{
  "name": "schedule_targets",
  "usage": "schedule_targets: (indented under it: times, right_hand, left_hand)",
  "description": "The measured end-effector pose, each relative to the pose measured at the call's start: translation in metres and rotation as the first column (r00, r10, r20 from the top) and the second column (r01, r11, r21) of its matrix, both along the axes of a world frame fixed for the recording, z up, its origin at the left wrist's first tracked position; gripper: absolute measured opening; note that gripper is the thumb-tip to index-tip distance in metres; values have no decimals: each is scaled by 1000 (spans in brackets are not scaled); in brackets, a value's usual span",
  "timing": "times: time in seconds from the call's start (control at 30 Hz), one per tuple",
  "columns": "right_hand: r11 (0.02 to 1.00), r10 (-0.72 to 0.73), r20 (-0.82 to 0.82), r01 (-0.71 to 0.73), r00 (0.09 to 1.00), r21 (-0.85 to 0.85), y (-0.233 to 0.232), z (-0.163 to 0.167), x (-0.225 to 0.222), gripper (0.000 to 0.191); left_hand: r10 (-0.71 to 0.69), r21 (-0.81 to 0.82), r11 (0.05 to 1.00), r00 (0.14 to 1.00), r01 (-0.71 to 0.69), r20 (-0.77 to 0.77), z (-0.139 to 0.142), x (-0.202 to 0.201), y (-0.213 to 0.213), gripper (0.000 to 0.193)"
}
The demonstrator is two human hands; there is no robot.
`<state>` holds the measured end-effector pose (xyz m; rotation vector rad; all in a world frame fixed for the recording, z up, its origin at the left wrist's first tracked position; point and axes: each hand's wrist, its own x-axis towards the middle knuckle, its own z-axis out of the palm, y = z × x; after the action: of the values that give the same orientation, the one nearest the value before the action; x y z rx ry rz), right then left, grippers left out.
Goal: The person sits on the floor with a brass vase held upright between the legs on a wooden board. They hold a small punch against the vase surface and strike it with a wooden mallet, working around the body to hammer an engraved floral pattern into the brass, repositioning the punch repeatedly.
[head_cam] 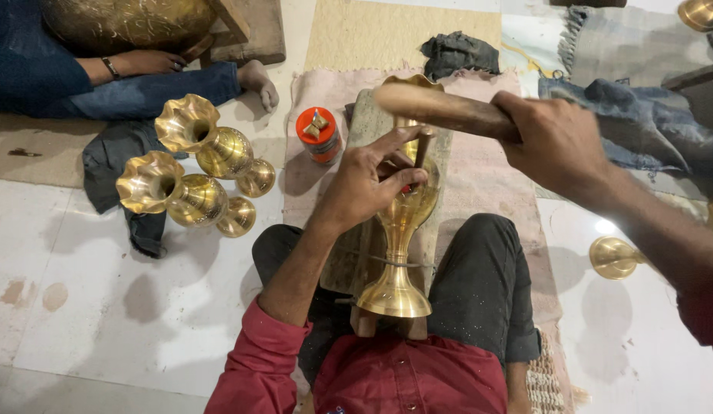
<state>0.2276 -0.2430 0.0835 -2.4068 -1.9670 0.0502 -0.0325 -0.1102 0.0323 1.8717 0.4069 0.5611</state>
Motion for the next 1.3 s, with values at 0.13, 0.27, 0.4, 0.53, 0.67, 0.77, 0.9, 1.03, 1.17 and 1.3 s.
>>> schedule_targets:
  times: [0.13,0.27,0.4,0.53,0.67,0.77,0.9,1.03,1.17,1.3]
  right_hand:
    - [990,54,0,-54,999,-133,-4,-16,-3,23]
    - [982,15,-23,-20,1000,-189,7,-19,-8,27]
    - [966,69,168,-24,983,-256,31,-8,-16,21]
    - [989,-144,-544,133,826,-60,38,10,-16,25]
    - [948,294,-68,-281,954,147,43,17,-15,18]
    - [974,217,22,-218,976,59,45,17,-18,26]
    - [995,73,-390,-40,918,91,39,16,-26,19]
    - [972,208,-363,-149,908,184,32,19,-26,13]
    - [971,230,64,-233,971,49,27,16,-22,14]
    - [984,107,-413,-37,905,174,20,10,-23,31]
  left_hand:
    - [80,5,997,996,-80,34,-10,-10,-12,59]
    - [132,-57,991,981,-125,141,-20,-18,-15,64]
    - [152,-45,988,977,-146,149,-26,-19,-4,63]
    - [130,-88,989,978,-116,164,-27,-20,-10,59]
    - [121,-65,992,978,-112,167,-25,-17,-10,57]
    - [94,-52,995,985,-87,144,-25,-15,-7,57]
    - [67,-34,997,992,-64,108,-25,-13,-8,57]
    - [54,-69,997,993,-46,109,-23,-13,-10,57]
    - [26,-69,997,996,-21,84,-22,-13,-9,55]
    - [-1,-8,1000,993,2,115,-21,-13,-9,56]
